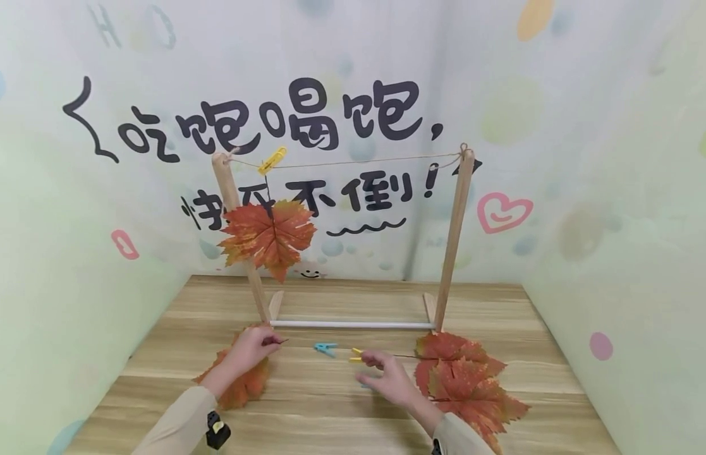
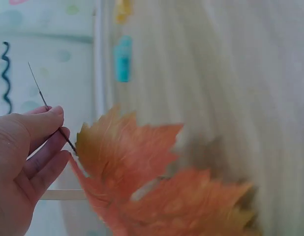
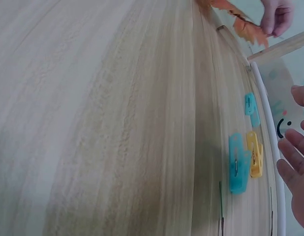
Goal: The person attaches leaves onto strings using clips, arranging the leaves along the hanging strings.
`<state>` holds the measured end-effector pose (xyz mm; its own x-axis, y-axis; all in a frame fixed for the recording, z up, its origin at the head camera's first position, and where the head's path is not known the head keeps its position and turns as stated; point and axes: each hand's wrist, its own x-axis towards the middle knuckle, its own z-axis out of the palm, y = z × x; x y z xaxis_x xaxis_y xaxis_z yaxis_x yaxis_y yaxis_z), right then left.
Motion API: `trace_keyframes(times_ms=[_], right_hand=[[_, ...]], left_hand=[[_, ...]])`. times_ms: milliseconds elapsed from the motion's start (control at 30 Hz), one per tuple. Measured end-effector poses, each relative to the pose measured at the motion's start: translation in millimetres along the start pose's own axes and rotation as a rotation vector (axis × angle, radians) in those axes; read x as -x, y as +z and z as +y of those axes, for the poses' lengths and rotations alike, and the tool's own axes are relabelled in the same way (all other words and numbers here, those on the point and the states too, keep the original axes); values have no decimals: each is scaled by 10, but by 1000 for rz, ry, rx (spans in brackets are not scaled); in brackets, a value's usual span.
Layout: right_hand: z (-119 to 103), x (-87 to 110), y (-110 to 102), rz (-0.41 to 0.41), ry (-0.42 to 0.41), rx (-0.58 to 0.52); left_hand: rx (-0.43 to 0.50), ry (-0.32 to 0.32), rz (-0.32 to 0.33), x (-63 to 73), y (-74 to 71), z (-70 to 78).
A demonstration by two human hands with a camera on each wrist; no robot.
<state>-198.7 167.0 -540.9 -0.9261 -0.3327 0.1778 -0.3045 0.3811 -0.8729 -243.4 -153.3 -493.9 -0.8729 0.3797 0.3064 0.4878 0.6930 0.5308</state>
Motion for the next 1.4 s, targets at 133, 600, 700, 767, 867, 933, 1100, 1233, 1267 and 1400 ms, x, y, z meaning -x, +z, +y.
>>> trace_keyframes(times_ms=[133,600,700,767,867,933,1100,1233,1267,1400], right_hand=[[43,17,-4,-18,-6,65],[201,11,-2,-115,47,197],[201,5,13,-115,18,252],[208,-3,33,-113,-9,294],[230,-14,73,-96,-42,355],[243,-17,98,-76,-58,377],[271,-16,136,-22,-73,396],[274,-16,140,-11,-60,380],[276,-17,140,-12,-55,383],[277,0,112,-27,-40,379]], left_hand=[[55,-13,-3,-68,-218,138],[215,-6,167,-160,-537,500],[247,16,191,-168,-543,578],[279,38,199,-173,-541,626],[311,77,202,-179,-530,688],[320,100,206,-183,-521,716],[319,114,230,-190,-515,752],[332,97,226,-196,-520,763],[338,98,223,-197,-526,764],[320,128,229,-226,-538,766]])
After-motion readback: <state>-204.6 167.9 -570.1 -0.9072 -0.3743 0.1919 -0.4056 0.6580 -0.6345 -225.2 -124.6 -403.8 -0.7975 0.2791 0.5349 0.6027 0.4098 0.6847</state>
